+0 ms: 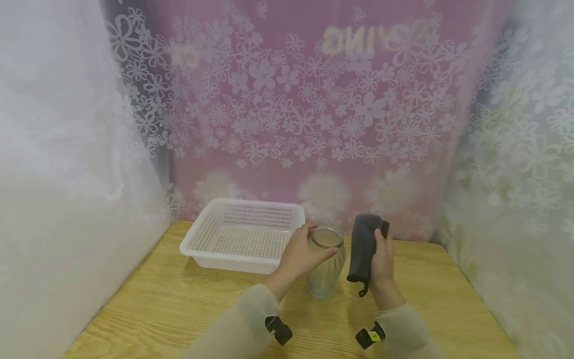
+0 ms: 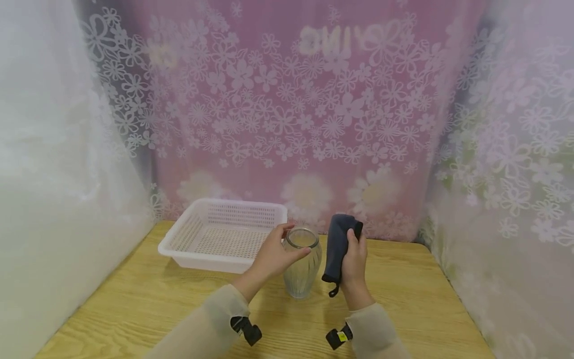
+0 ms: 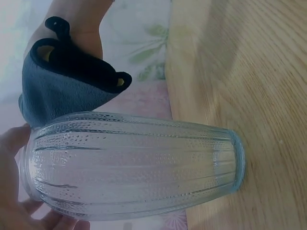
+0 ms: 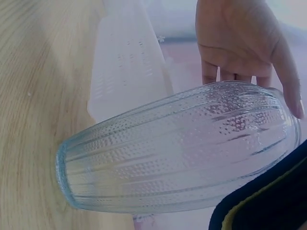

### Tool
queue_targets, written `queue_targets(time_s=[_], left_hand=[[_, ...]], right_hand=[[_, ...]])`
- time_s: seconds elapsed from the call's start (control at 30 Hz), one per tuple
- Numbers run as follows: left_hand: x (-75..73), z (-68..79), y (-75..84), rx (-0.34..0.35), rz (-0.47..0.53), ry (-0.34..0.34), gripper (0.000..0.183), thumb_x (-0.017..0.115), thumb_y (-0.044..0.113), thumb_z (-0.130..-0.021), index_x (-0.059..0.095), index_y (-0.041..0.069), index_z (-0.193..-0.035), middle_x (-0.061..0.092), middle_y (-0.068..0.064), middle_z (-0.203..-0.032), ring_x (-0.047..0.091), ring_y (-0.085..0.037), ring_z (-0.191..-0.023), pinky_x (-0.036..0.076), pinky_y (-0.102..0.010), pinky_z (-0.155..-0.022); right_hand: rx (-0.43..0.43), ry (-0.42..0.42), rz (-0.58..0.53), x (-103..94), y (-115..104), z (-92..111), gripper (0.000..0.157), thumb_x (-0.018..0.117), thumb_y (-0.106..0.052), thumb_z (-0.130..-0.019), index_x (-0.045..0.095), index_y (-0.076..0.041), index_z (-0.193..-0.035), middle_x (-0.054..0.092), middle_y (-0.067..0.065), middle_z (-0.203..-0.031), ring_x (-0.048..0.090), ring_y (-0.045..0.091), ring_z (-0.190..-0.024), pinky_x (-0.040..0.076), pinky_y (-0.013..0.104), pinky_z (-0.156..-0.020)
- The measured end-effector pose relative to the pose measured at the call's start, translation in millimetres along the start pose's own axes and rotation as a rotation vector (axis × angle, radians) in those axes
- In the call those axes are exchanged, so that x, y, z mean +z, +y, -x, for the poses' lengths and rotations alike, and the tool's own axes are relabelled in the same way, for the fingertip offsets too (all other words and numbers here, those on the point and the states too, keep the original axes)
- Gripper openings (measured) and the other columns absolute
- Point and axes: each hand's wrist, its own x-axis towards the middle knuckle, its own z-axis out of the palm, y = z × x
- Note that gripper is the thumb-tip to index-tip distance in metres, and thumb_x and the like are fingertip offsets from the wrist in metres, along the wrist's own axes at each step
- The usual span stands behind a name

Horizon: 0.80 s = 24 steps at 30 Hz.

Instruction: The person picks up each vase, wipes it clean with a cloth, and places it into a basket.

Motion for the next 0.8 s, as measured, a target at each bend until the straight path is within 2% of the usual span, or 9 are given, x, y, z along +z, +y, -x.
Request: queue_targets(time_s=[0.17,0.43,0.7,0.8], left_hand=[[-5.5,-1.0,-1.5,0.028,0.070,-0.060,0.086,0.075,0.056,-0.085,0.040,0.018,-0.153,0.046,-0.008,-0.149,0.047,-0.027,-0.135,0.044,-0.047,-0.106],[-10.4,-10.3,-7.8,0.067,0.154,-0.181,0.084,0.076,0.046,-0.089,0.035,0.013,-0.154,0.039,-0.014,-0.155,0.038,-0.034,-0.142,0.036,-0.053,-0.112],[-13.8,-12.5,-7.5,0.052,0.202,-0.231,0.081,0.076,0.044,-0.089,0.036,0.018,-0.154,0.036,-0.014,-0.157,0.035,-0.037,-0.144,0.035,-0.058,-0.111],[-14.3,-12.6,-7.7,0.044,0.214,-0.237,0.080,0.076,0.045,-0.089,0.037,0.019,-0.154,0.036,-0.012,-0.158,0.035,-0.037,-0.144,0.036,-0.058,-0.110]], right_hand=[[-0.043,0.005,0.008,4.3,-4.7,0.8,0.044,0.033,-0.046,-0.108,0.037,-0.020,-0.143,0.049,0.006,-0.118,0.056,0.016,-0.091,0.051,0.025,-0.073],[-0.249,0.006,0.007,16.2,-11.3,-0.5,0.037,0.042,-0.031,-0.109,0.047,-0.007,-0.136,0.056,0.009,-0.111,0.059,0.018,-0.088,0.054,0.024,-0.072],[-0.374,-0.036,0.117,31.8,-10.0,4.1,0.041,0.042,-0.024,-0.108,0.039,-0.002,-0.143,0.052,0.006,-0.121,0.056,0.020,-0.098,0.051,0.022,-0.076],[-0.416,-0.035,0.177,37.3,-7.6,6.7,0.044,0.042,-0.020,-0.108,0.037,-0.005,-0.149,0.050,0.007,-0.129,0.056,0.018,-0.104,0.050,0.020,-0.080]])
